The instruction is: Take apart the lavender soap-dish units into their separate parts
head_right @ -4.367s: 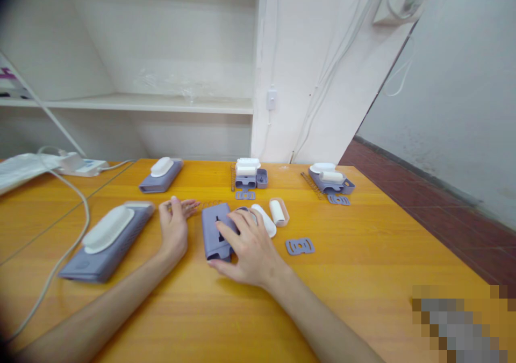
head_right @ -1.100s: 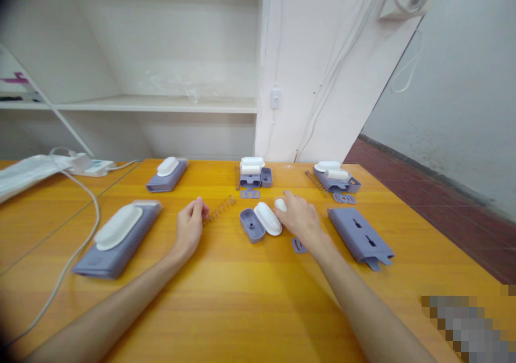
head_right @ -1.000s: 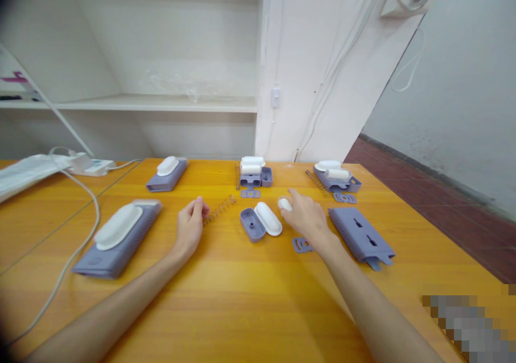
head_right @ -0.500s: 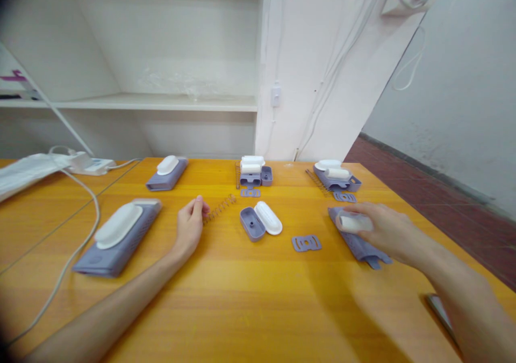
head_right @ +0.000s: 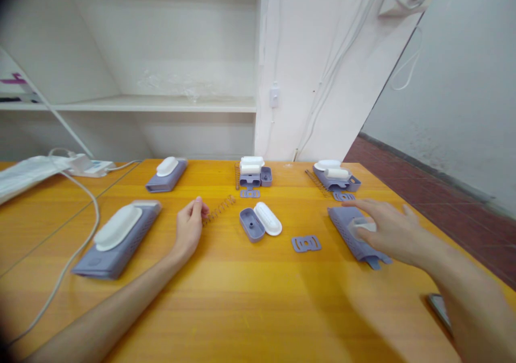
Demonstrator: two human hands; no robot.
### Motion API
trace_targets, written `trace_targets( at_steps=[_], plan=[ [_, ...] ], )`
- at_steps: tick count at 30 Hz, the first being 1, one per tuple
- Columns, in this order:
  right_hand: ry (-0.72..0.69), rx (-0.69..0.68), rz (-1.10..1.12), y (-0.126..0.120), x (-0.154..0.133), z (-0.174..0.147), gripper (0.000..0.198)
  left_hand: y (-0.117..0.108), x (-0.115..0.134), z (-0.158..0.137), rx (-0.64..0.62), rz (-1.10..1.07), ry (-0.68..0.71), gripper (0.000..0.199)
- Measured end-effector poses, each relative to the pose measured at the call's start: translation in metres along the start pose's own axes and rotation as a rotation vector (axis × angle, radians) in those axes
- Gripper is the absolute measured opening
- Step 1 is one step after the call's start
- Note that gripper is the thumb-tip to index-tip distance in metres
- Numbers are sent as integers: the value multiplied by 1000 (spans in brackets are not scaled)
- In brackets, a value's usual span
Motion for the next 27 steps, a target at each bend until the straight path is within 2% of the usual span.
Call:
trace_targets(
  at_steps=[1,4,6,8,10,14,19,23,27],
  plan=[
    [-17,-58,-6,2,-18,4,35,0,0,0,-1,-1,0,40],
    [-101,-97,85,7,-82,19,40,0,0,0,-4,-1,0,40],
    [-162,-160,155,20,-122,28,44,0,0,0,-5,2,0,40],
    [-203,-229,190,37,-152,36,44,0,0,0,-2,5,4,40],
    [-225,-300,199,54,-170,44,44,0,0,0,-2,5,7,40],
    [-222,-432,206,81,-183,57,51,0,-1,1,-4,9,6,41],
    [-183,-483,27,91,-182,66,73,0,-1,1,0,15,14,41],
    [-209,-490,-13,84,-176,67,62,0,-1,0,4,9,6,41],
    [-200,-457,-48,67,-151,70,50,0,-1,0,4,9,22,41]
  ],
)
Point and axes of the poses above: each hand's wrist, its own z-axis towards the middle knuckle, its own y-axis out of the palm, x = y × z, the point moved 6 cm from there along z, towards the middle knuckle, and after that the axes turned 4 degrees about -y, right-handed, at the moved point
